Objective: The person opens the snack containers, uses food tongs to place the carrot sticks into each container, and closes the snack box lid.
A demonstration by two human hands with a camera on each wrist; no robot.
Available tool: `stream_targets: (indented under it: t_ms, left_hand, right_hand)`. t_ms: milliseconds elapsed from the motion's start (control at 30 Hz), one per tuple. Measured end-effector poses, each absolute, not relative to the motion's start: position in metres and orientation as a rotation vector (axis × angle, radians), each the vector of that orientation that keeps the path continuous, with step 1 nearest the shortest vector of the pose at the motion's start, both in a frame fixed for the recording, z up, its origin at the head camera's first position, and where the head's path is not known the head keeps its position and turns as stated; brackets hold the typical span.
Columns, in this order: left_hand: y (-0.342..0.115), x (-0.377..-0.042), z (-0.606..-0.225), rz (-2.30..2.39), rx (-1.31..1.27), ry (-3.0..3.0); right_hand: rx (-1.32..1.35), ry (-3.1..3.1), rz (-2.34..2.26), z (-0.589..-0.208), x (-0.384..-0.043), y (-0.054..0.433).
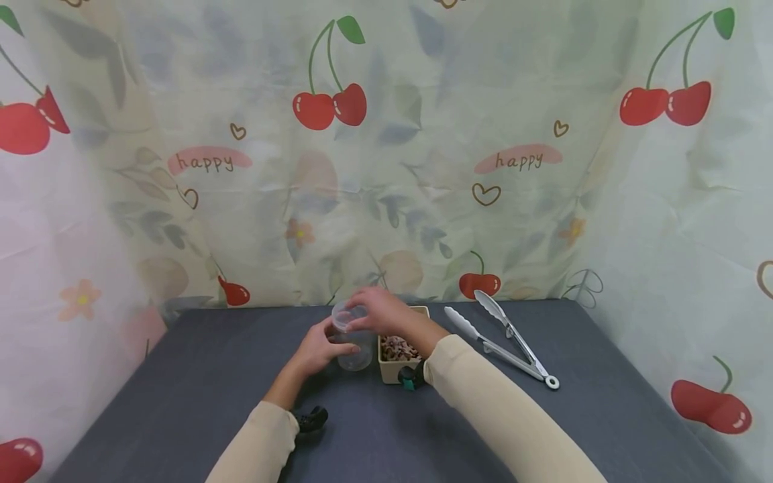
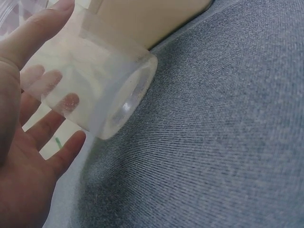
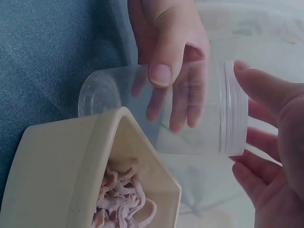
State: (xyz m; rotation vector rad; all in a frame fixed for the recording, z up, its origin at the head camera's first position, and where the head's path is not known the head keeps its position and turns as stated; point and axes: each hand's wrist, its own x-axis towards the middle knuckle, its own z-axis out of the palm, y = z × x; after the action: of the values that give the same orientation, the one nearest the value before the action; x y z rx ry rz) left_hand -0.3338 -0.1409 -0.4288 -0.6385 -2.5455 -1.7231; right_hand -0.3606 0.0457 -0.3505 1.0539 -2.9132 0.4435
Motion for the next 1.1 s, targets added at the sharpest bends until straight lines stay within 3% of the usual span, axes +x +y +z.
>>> stream_targets:
  t_ms: [433, 1100]
  left_hand:
    - [-0.141, -0.335, -0.431, -1.737, -0.627, -2.529]
    - [-0.142, -0.335, -0.431, -1.765, -0.659, -2.528]
  right_hand:
    - [1.226, -2.917, 0.520, -0.348, -0.362, 0.054]
    - [0.905, -2.807, 0.663, -0.369, -0.359, 0.042]
